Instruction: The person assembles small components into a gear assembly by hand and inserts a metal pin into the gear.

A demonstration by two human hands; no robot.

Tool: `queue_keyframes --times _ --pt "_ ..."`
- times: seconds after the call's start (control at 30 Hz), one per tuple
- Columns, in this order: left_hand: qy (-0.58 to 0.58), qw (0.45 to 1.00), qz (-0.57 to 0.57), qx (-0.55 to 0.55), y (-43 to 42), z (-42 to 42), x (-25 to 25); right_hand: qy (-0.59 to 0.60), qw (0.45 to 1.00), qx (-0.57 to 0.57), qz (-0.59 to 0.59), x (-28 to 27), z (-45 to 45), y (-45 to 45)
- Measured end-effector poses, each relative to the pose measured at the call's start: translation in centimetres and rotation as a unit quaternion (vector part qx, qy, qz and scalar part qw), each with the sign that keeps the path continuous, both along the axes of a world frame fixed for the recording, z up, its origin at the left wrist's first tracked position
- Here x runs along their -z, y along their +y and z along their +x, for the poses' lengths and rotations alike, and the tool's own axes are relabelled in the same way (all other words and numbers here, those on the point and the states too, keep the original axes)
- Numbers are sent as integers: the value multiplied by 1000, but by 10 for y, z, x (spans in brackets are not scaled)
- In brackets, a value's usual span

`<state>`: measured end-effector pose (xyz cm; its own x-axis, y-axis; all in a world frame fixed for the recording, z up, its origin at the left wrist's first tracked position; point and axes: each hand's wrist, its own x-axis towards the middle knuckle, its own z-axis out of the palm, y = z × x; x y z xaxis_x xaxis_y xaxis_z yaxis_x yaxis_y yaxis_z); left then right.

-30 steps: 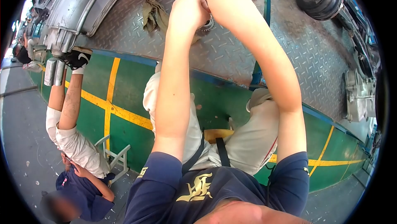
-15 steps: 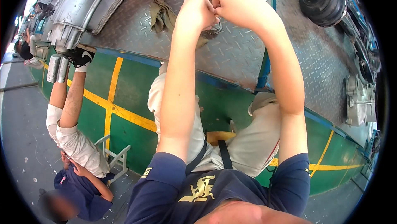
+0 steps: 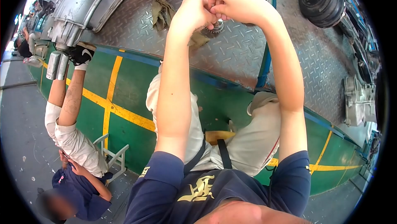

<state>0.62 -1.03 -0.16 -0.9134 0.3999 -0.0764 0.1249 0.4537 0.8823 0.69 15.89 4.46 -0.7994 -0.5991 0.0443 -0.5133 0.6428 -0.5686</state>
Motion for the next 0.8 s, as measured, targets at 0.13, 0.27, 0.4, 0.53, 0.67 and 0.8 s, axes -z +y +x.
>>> queue_keyframes --times 0.13,0.27,0.4,0.53,0.67,0.8 --pt "22 999 -1 -30 -2 -6 7 74 997 20 -1 12 -5 -6" --pt "0 999 4 -49 -1 -9 9 109 994 24 -13 22 -13 -8" --pt "-13 999 18 -47 -1 -10 10 76 995 52 -34 11 -8 -9" --pt "-13 997 17 -67 3 -8 9 27 994 94 -42 7 -7 -8" --pt "14 997 0 -76 6 -8 11 24 994 95 -49 12 -12 -2" --pt "77 993 -30 -80 8 -13 22 -27 992 104 -60 9 -13 2"
